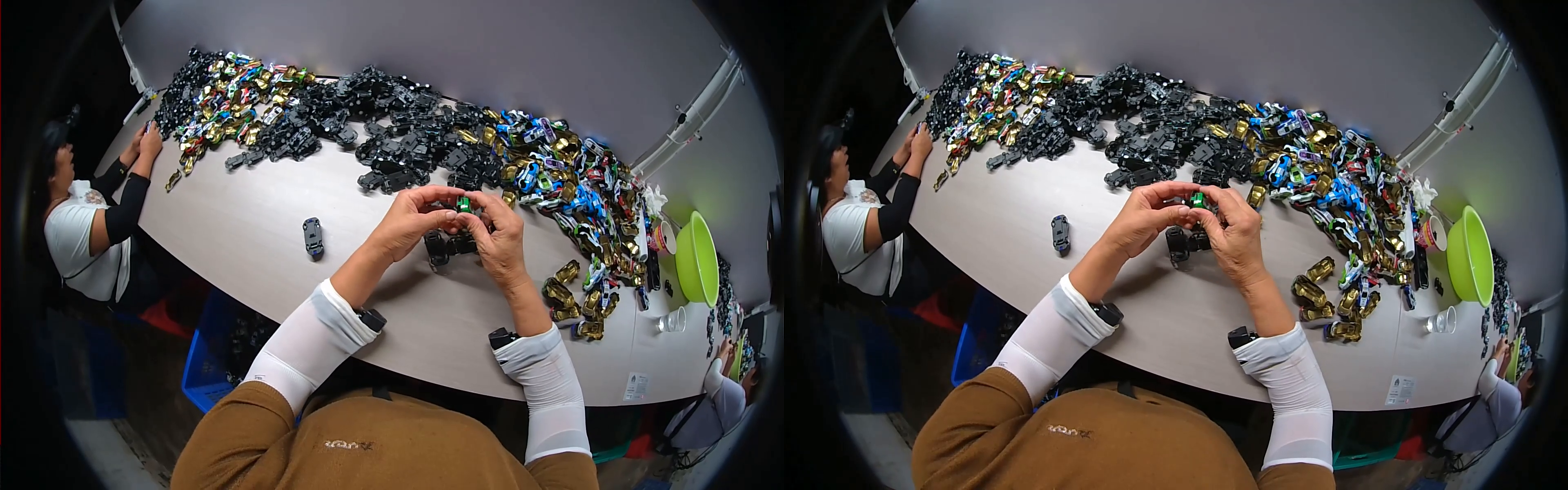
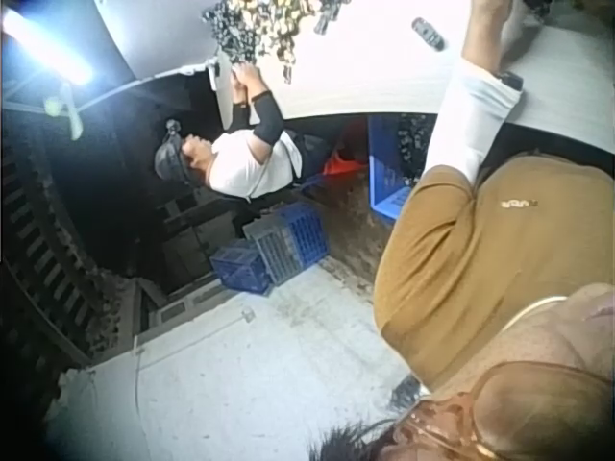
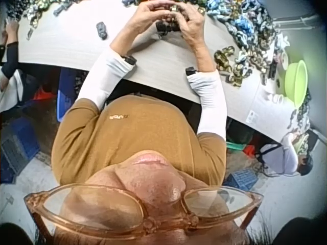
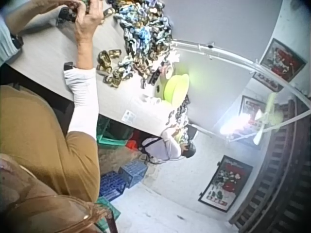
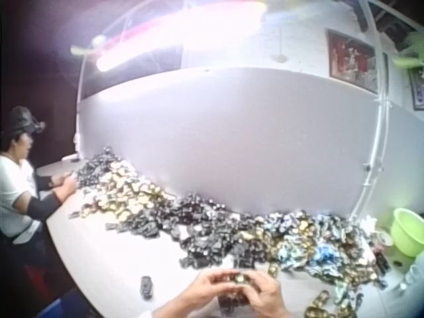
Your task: Manually assemble various components into small toy cars at a workstation.
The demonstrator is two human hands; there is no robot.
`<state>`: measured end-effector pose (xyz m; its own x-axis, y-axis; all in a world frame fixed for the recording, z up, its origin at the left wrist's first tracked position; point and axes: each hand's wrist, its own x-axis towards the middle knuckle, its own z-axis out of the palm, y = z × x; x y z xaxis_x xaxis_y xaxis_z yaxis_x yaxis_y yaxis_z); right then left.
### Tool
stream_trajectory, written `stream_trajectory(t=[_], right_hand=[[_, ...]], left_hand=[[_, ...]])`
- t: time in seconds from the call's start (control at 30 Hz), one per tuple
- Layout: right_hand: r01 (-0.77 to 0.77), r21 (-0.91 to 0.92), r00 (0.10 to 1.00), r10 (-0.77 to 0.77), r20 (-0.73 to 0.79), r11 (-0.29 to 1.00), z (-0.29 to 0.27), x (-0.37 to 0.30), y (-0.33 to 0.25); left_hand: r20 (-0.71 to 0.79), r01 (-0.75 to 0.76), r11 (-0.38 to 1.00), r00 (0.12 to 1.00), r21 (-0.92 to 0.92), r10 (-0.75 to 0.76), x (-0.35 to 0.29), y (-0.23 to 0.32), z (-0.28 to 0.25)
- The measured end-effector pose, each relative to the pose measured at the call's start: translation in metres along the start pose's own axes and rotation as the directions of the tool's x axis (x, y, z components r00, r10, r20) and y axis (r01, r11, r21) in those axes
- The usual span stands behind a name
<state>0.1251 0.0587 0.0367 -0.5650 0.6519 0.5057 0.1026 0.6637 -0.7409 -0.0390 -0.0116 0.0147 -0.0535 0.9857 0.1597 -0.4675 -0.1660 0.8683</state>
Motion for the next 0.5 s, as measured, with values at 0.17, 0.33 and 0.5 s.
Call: stream_trajectory(t=[0.17,0.33,0.5], right_hand=[[-0.041,0.148,0.999,0.038,0.021,0.988,0.002,-0.002,0.006],[-0.224,0.321,0.975,0.211,0.076,0.92,0.004,-0.003,-0.001],[-0.037,0.102,0.999,0.034,0.033,0.994,0.006,-0.001,0.005]], left_hand=[[-0.049,-0.018,0.996,0.999,0.086,0.023,0.003,-0.008,0.002],[-0.093,-0.066,0.987,0.992,0.149,0.08,0.004,-0.012,0.001],[-0.09,-0.097,0.976,0.989,0.197,0.116,0.003,-0.015,0.001]])
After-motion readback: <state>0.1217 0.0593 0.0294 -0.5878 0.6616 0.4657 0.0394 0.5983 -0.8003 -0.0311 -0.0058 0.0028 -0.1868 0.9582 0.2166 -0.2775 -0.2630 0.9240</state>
